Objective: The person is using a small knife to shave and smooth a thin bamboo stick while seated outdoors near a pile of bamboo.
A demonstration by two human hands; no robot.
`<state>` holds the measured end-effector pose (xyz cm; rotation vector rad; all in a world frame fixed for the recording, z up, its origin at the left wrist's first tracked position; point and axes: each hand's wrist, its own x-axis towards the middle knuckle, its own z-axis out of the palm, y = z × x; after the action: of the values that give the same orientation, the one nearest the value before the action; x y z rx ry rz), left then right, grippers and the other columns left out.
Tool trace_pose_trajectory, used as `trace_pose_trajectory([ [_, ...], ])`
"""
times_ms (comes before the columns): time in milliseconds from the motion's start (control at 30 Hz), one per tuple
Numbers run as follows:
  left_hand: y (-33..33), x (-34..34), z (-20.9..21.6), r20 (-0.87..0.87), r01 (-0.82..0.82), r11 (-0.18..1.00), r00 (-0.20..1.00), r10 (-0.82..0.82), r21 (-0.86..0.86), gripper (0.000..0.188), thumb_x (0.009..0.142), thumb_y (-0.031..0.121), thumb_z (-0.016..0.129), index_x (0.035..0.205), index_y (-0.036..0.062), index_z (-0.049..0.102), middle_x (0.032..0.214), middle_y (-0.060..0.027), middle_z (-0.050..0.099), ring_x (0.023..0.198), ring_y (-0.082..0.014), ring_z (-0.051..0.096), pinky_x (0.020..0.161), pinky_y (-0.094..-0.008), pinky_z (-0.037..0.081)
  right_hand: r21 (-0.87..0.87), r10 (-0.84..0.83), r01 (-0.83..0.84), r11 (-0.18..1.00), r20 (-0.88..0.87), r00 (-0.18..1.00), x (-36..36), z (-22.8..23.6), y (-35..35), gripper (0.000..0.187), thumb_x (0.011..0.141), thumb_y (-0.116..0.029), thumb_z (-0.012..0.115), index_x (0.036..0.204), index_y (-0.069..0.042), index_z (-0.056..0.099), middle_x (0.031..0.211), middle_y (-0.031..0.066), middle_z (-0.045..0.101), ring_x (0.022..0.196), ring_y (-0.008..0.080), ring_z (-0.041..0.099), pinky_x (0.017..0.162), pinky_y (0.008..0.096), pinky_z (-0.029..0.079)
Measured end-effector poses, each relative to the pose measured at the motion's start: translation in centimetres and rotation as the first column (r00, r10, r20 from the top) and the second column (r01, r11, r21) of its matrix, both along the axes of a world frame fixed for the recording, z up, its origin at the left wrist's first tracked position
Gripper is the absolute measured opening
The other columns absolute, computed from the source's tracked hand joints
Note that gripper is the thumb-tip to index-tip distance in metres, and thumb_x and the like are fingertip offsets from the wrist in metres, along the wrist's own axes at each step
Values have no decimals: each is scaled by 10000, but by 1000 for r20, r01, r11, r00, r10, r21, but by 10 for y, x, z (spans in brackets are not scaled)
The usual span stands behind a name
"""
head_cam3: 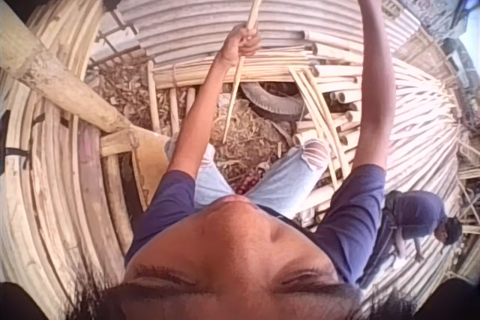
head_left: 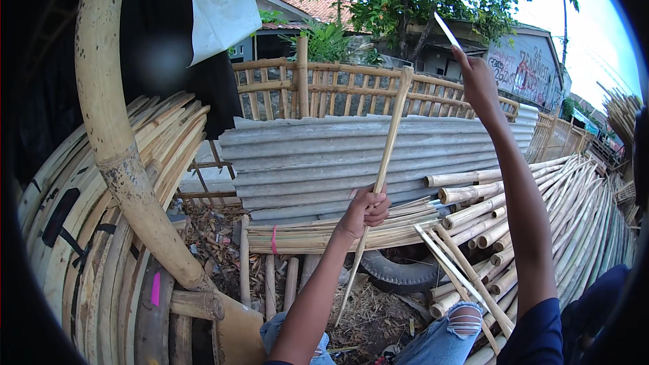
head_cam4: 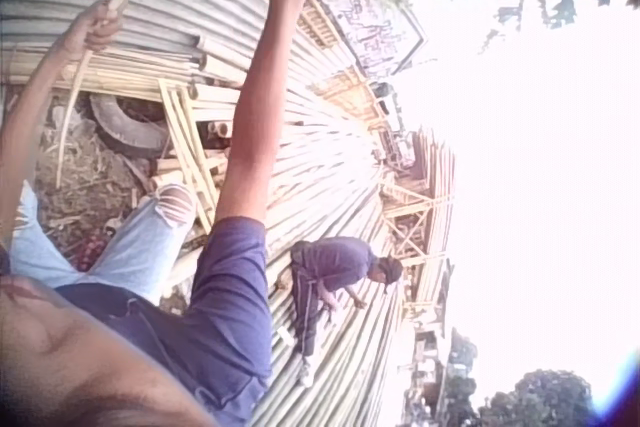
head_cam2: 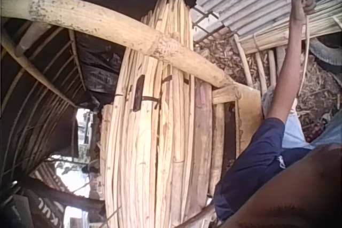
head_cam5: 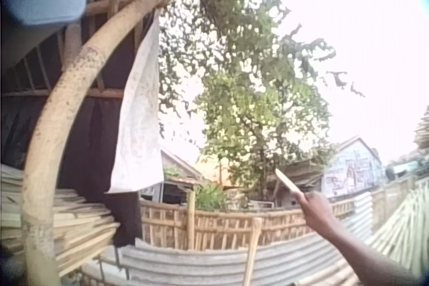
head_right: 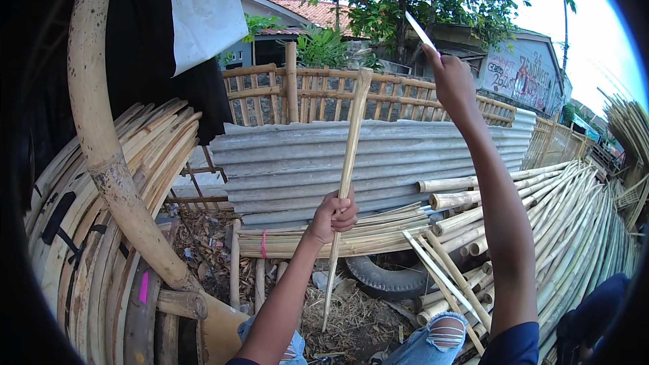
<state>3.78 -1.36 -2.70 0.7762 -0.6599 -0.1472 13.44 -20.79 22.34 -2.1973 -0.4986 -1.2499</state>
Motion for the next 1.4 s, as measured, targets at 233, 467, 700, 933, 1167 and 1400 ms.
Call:
trace_pose_trajectory([
  [233,6,2,-5,1,10,1000,1000,-10,-14,243,869,225,532,724,119,369,492,68,264,369,-11,200,316,-171,142,-154,358,-360,920,-46,933,-42,-28,17,650,909,-481,462,554,57,379,458,58,252,474,144,252,460,365,229],
  [467,19,5,-9,0,107,993,994,-107,-50,254,863,227,540,709,127,364,477,68,267,358,-11,196,309,-173,149,-745,376,-250,618,1,927,-60,-91,35,515,841,-527,536,593,-75,554,459,102,488,452,317,513,457,410,375],
  [700,15,7,-8,-8,218,972,976,-219,-86,272,867,231,521,677,125,357,467,67,257,350,-15,178,316,-183,142,-552,249,-80,830,238,939,-50,-45,37,539,833,-545,544,581,-68,573,439,106,474,413,302,511,416,393,391],
  [933,24,7,-10,-4,192,978,981,-193,-80,277,874,231,518,676,117,362,470,66,255,355,-15,178,320,-180,148,-754,348,-85,651,197,917,-68,-69,53,562,839,-582,502,589,-87,592,440,93,499,421,286,542,419,385,417],
  [1167,33,3,-9,27,110,992,994,-109,-66,287,872,249,530,676,118,366,472,65,253,360,-14,179,318,-179,138,-638,245,-67,767,196,949,-70,-57,66,571,852,-588,471,581,-98,584,422,87,482,396,281,526,399,382,400],
  [1400,30,1,-11,12,77,991,997,-76,-107,286,873,246,534,678,124,364,473,67,249,365,-13,180,315,-177,137,-632,272,14,775,354,895,-66,-27,62,580,841,-586,490,547,-93,573,429,94,489,411,274,537,403,378,408],
])
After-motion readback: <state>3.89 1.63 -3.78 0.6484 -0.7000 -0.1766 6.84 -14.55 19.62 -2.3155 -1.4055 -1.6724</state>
